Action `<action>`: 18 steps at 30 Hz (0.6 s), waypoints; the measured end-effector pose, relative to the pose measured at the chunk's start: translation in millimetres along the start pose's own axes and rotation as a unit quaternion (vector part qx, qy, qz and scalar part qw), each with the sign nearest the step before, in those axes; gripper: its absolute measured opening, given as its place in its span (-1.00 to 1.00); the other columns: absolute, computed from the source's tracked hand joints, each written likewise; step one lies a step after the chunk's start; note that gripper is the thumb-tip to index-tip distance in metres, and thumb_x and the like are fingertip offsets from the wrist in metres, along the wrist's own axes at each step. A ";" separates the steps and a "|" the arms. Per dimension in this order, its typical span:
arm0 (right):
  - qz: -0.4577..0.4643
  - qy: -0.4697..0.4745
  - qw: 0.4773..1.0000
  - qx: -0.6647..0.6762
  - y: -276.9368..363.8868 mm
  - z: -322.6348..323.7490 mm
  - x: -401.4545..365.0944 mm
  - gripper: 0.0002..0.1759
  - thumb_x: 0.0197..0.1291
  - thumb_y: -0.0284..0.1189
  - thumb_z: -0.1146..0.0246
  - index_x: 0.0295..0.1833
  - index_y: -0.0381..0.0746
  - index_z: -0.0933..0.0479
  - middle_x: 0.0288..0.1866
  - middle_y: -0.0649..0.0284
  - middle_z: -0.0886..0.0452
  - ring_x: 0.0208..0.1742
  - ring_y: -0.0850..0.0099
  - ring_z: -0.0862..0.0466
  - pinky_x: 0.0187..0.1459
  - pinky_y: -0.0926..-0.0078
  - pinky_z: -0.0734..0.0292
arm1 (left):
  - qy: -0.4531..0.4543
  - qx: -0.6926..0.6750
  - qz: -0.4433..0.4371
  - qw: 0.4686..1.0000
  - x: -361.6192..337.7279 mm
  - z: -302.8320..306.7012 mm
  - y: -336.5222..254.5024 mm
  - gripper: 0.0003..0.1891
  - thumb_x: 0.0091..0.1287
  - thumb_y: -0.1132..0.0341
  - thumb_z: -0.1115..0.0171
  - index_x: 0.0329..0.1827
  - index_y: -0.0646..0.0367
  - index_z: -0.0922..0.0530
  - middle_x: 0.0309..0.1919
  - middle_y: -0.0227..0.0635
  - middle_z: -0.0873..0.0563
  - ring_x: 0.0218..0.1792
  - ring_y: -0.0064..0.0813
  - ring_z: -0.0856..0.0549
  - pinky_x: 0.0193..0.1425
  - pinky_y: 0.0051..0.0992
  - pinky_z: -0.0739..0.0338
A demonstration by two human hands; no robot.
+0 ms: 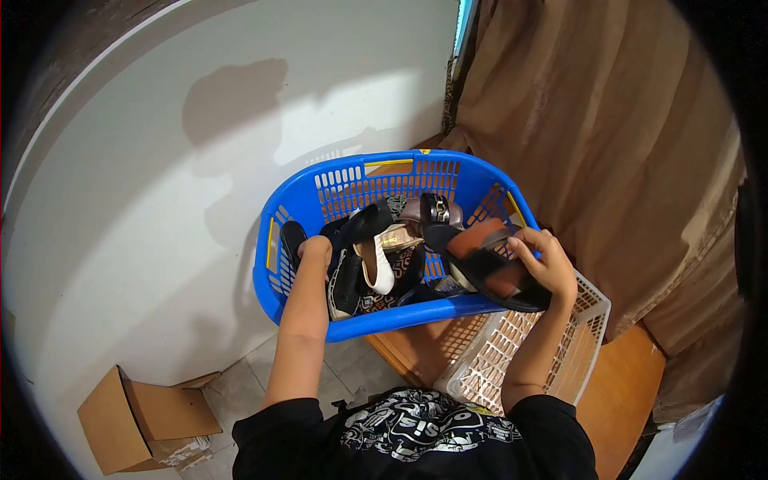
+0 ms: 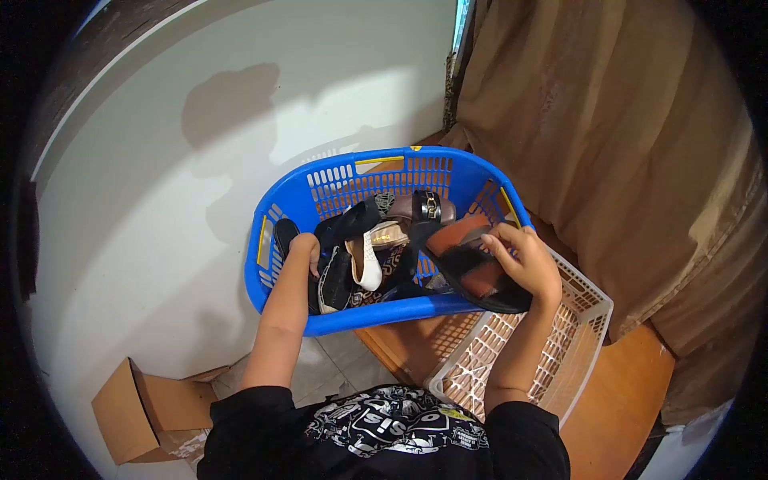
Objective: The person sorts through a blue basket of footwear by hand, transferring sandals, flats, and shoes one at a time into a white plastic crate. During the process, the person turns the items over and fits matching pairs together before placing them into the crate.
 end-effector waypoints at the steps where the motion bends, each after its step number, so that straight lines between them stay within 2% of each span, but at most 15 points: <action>1: 0.000 -0.002 1.000 -0.001 0.6 1.8 -6.5 -0.77 0.11 -0.31 -0.14 -0.40 -0.26 -0.50 -0.54 0.20 -0.51 -0.47 0.34 -0.45 -0.38 0.45 -0.33 | -0.002 0.001 -0.001 1.000 27.7 8.4 -0.4 -0.59 0.33 0.09 0.14 0.18 0.04 -0.36 0.22 -0.52 -0.35 0.25 -0.64 -0.26 0.31 -0.49 -0.04; 6: -0.033 -0.023 0.999 0.012 3.1 10.4 -38.7 -0.79 0.10 -0.33 -0.16 -0.41 -0.26 -0.51 -0.54 0.25 -0.52 -0.45 0.40 -0.38 -0.34 0.51 -0.28 | 0.097 -0.141 -0.044 0.984 165.5 29.0 16.4 -0.72 0.17 0.25 -0.20 -0.03 0.00 -0.55 -0.01 -0.45 -0.57 0.02 -0.50 -0.50 0.10 -0.40 -0.33; 7: -0.039 -0.040 0.998 0.022 3.8 13.5 -42.9 -0.80 0.09 -0.34 -0.17 -0.41 -0.26 -0.52 -0.54 0.26 -0.52 -0.45 0.41 -0.38 -0.35 0.50 -0.28 | 0.100 -0.143 -0.043 0.984 146.7 22.8 17.3 -0.72 0.17 0.25 -0.20 -0.03 0.00 -0.55 -0.01 -0.45 -0.57 0.02 -0.50 -0.50 0.10 -0.40 -0.33; 9: -0.045 -0.036 0.998 0.017 1.8 13.6 -51.9 -0.82 0.08 -0.36 -0.17 -0.41 -0.26 -0.52 -0.54 0.27 -0.53 -0.46 0.42 -0.38 -0.36 0.50 -0.28 | -0.043 -0.100 -0.149 0.983 48.1 26.4 3.9 -0.71 0.28 0.37 0.04 0.04 -0.05 -0.50 0.03 -0.50 -0.55 0.08 -0.51 -0.47 0.11 -0.40 -0.34; 10: -0.050 -0.039 0.998 0.013 1.0 13.7 -57.0 -0.82 0.08 -0.37 -0.17 -0.41 -0.27 -0.52 -0.55 0.27 -0.53 -0.46 0.42 -0.37 -0.35 0.50 -0.28 | -0.082 -0.124 -0.139 0.979 17.7 25.8 7.3 -0.74 0.20 0.45 -0.08 -0.08 -0.03 -0.58 -0.05 -0.47 -0.59 -0.05 -0.46 -0.56 -0.06 -0.35 -0.45; 11: -0.056 -0.044 0.997 0.008 1.2 14.0 -62.0 -0.82 0.09 -0.38 -0.17 -0.42 -0.27 -0.52 -0.55 0.27 -0.53 -0.46 0.42 -0.37 -0.35 0.50 -0.28 | -0.081 -0.122 -0.138 0.979 15.1 27.5 10.1 -0.74 0.20 0.45 -0.08 -0.08 -0.03 -0.58 -0.05 -0.47 -0.59 -0.05 -0.46 -0.56 -0.06 -0.35 -0.45; 13: -0.035 -0.061 0.997 -0.020 5.1 14.6 -68.7 -0.82 0.08 -0.37 -0.17 -0.42 -0.27 -0.51 -0.57 0.27 -0.52 -0.46 0.43 -0.36 -0.34 0.50 -0.27 | -0.138 -0.101 -0.179 0.969 6.9 38.9 13.6 -0.79 0.19 0.39 -0.13 -0.12 -0.02 -0.60 -0.07 -0.46 -0.61 -0.05 -0.48 -0.56 -0.04 -0.37 -0.44; 14: -0.052 -0.065 0.996 -0.021 -0.6 13.1 -71.9 -0.82 0.09 -0.37 -0.17 -0.43 -0.27 -0.51 -0.57 0.27 -0.52 -0.46 0.43 -0.36 -0.34 0.51 -0.27 | -0.168 -0.100 -0.212 0.957 2.3 44.1 15.1 -0.81 0.13 0.39 -0.20 -0.19 0.03 -0.62 -0.16 -0.43 -0.65 -0.14 -0.49 -0.60 -0.09 -0.41 -0.46; 15: -0.067 -0.069 0.995 -0.021 -4.8 13.3 -74.5 -0.81 0.09 -0.37 -0.17 -0.43 -0.28 -0.51 -0.57 0.27 -0.52 -0.46 0.43 -0.36 -0.34 0.51 -0.27 | -0.168 -0.099 -0.214 0.957 -10.3 39.2 18.8 -0.81 0.13 0.39 -0.20 -0.19 0.03 -0.62 -0.16 -0.43 -0.65 -0.14 -0.49 -0.60 -0.09 -0.41 -0.46; 18: -0.090 -0.051 0.995 -0.014 -9.0 12.9 -74.8 -0.80 0.09 -0.36 -0.16 -0.43 -0.28 -0.51 -0.56 0.27 -0.53 -0.46 0.43 -0.36 -0.33 0.52 -0.27 | -0.319 -0.168 -0.290 0.887 -63.2 39.2 31.5 -0.88 0.00 0.46 -0.22 -0.39 0.17 -0.66 -0.39 -0.31 -0.70 -0.34 -0.52 -0.65 -0.23 -0.52 -0.51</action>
Point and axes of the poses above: each hand's wrist, its own x-axis towards the middle knuckle, its own z-axis out of the back of the hand, y = z × x, the point moved 7 cm from there along x, towards the middle knuckle
